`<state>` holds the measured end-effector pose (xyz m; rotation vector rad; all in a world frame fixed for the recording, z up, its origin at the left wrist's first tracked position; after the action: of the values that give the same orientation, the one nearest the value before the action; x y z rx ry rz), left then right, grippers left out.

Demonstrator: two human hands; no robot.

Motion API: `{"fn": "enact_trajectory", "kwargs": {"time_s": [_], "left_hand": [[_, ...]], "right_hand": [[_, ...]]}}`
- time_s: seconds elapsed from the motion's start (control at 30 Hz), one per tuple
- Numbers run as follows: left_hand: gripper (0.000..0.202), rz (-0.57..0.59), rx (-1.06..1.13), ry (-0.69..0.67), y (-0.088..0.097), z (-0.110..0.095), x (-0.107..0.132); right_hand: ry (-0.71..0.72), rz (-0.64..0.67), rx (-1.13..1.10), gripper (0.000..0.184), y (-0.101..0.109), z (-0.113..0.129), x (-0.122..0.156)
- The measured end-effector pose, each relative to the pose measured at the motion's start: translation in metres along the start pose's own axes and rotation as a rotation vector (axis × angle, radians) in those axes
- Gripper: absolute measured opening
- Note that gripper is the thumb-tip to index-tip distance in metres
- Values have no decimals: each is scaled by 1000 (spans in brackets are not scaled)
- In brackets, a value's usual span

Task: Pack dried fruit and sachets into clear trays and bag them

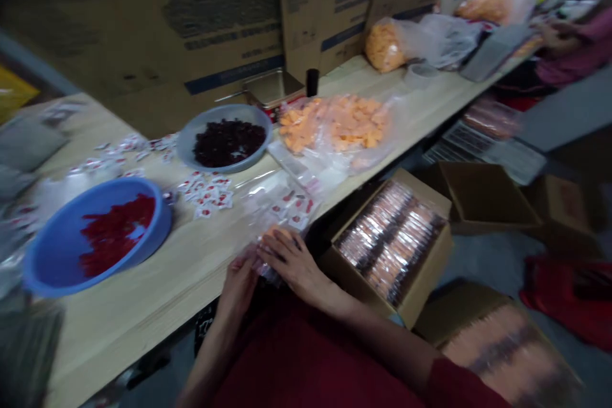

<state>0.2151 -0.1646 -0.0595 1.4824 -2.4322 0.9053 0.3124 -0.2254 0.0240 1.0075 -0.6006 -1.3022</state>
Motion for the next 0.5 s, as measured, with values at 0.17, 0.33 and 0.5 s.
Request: {"fn": "enact_trajectory", "kwargs": {"time_s": [0.17, 0.33, 0.5], "left_hand": [[75, -136, -823, -351, 10, -77, 15], [60, 259, -1469, -800, -76, -102, 15], [49, 358, -1636, -1036, -114, -98, 14]], "right_hand": [[-4, -163, 47, 34, 22, -17, 10], [-77, -219, -7, 33, 41, -22, 8], [-119, -301, -224, 32, 83, -24, 36]]}}
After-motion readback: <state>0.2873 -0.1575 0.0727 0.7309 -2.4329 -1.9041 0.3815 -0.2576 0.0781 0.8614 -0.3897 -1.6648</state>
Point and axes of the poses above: each hand's wrist, its own x-axis away from the middle knuckle, its own y-axis out of the back of the hand, z = x × y, the point moved 10 cm from there along -x, towards the middle knuckle, and after that the axes turned 6 degrees about z, right-handed, at the moved point
